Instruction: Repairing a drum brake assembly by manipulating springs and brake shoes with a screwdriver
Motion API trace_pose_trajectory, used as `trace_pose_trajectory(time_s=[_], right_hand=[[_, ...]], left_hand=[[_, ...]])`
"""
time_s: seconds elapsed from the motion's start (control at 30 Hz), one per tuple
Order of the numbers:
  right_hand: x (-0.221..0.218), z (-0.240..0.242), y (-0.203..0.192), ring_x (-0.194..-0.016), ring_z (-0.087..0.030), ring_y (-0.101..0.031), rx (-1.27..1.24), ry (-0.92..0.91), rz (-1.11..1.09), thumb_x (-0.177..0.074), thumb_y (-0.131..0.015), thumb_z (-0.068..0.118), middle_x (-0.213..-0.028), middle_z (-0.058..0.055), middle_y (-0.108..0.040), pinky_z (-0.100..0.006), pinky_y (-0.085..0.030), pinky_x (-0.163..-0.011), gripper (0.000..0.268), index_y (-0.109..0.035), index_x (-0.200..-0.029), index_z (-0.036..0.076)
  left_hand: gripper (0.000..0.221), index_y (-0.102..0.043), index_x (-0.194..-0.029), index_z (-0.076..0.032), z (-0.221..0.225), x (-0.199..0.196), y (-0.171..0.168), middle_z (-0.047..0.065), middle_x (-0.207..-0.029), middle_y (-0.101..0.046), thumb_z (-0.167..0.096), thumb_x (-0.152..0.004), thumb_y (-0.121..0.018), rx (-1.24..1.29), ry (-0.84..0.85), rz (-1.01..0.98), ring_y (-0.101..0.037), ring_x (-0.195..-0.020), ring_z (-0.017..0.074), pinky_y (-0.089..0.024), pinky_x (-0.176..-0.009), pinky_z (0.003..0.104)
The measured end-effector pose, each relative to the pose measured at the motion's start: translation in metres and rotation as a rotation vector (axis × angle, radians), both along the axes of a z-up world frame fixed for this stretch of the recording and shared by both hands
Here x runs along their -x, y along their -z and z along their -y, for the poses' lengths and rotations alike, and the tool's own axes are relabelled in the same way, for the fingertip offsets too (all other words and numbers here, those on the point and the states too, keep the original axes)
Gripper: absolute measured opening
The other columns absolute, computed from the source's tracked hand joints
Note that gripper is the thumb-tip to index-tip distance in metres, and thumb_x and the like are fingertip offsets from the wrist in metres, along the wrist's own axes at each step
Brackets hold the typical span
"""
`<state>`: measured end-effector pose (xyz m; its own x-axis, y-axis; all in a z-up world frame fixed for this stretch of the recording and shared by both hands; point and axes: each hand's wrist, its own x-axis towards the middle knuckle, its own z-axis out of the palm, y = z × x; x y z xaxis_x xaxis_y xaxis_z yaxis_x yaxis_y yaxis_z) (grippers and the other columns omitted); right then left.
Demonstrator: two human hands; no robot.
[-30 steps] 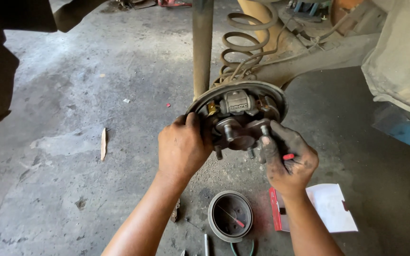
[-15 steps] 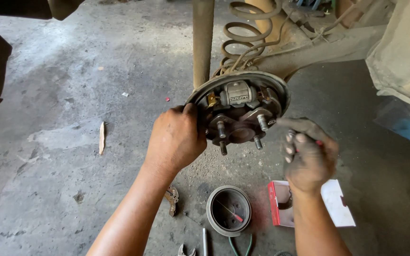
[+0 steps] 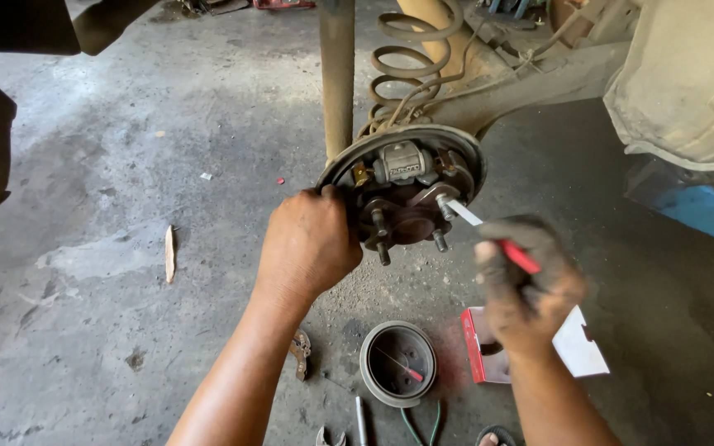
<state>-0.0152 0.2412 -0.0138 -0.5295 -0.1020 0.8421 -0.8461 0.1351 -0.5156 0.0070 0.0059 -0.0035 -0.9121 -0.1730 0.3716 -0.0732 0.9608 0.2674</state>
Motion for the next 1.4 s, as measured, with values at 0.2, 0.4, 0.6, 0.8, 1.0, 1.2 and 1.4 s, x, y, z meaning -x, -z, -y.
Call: trace_pose_trajectory(time_s=[0.2, 0.4, 0.6, 0.8, 1.0, 1.2, 1.4], right_hand=[[0.023, -0.008, -0.005, -0.05, -0.013, -0.049, 0.516, -0.015, 0.303, -0.104, -0.066, 0.029, -0.084, -0.005, -0.056, -0.027, -0.045, -0.042, 0.021, -0.059, -0.094, 0.012], [0.026, -0.013, -0.017, -0.046, -0.021, -0.045, 0.599, -0.603, 0.621, -0.091, -0.073, 0.026, -0.072, -0.017, -0.053, -0.03, -0.031, -0.044, 0.025, -0.063, -0.086, 0.003], [0.026, -0.003, 0.022, -0.035, -0.016, -0.037, 0.195, -1.19, 0.52, -0.086, -0.073, 0.013, -0.046, -0.016, -0.048, -0.026, -0.032, -0.033, 0.033, -0.066, -0.075, -0.018], [0.008, 0.015, 0.002, -0.043, -0.022, -0.055, 0.008, -1.593, 0.573, -0.083, -0.08, 0.019, -0.057, -0.019, -0.063, -0.029, -0.044, -0.042, 0.037, -0.074, -0.072, -0.016], [0.027, 0.002, -0.007, -0.05, -0.017, -0.06, -0.132, -1.728, 0.68, -0.08, -0.085, 0.018, -0.061, -0.015, -0.065, -0.023, -0.05, -0.049, 0.039, -0.074, -0.073, -0.019], [0.049, -0.019, 0.018, -0.05, -0.016, -0.06, -0.226, -1.712, 0.687, -0.096, -0.075, 0.028, -0.058, -0.012, -0.065, -0.025, -0.05, -0.048, 0.048, -0.078, -0.074, -0.015], [0.057, -0.014, 0.03, -0.043, -0.014, -0.052, -0.125, -1.792, 0.646, -0.085, -0.083, 0.015, -0.053, -0.009, -0.058, -0.022, -0.042, -0.042, 0.037, -0.075, -0.077, -0.02]], left_hand=[[0.022, -0.062, -0.081, -0.001, 0.013, 0.001, 0.009, 0.03, -0.07, -0.065, -0.007, -0.06, -0.055, -0.122, 0.047, -0.083, -0.059, -0.063, 0.0574, -0.05, -0.052, 0.061], [0.009, -0.063, -0.084, -0.01, 0.01, -0.005, 0.019, 0.019, -0.074, -0.07, -0.019, -0.087, -0.062, -0.275, 0.063, -0.343, -0.058, -0.066, 0.0513, -0.043, -0.054, 0.053], [0.018, -0.066, -0.07, -0.012, -0.004, -0.032, -0.003, 0.011, -0.052, -0.06, -0.02, -0.081, -0.078, -0.428, 0.151, -0.642, -0.066, -0.047, 0.0329, -0.047, -0.042, 0.036], [0.025, -0.071, -0.094, -0.002, -0.074, -0.048, 0.004, 0.014, -0.081, -0.068, -0.02, -0.082, -0.082, -1.06, 0.905, -0.356, -0.071, -0.071, 0.0246, -0.057, -0.058, 0.033], [0.035, -0.063, -0.117, 0.003, -0.094, -0.045, 0.025, 0.024, -0.106, -0.062, -0.025, -0.096, -0.066, -0.73, 0.936, -0.491, -0.067, -0.102, 0.0496, -0.058, -0.085, 0.053], [0.027, -0.063, -0.101, 0.004, -0.091, -0.035, 0.032, 0.025, -0.099, -0.062, -0.022, -0.094, -0.068, -0.666, 1.028, -0.496, -0.067, -0.091, 0.0509, -0.06, -0.077, 0.053], [0.019, -0.064, -0.096, -0.003, -0.091, -0.025, 0.078, 0.015, -0.09, -0.058, -0.022, -0.099, -0.065, -0.597, 0.944, -0.541, -0.066, -0.082, 0.0419, -0.058, -0.07, 0.047]])
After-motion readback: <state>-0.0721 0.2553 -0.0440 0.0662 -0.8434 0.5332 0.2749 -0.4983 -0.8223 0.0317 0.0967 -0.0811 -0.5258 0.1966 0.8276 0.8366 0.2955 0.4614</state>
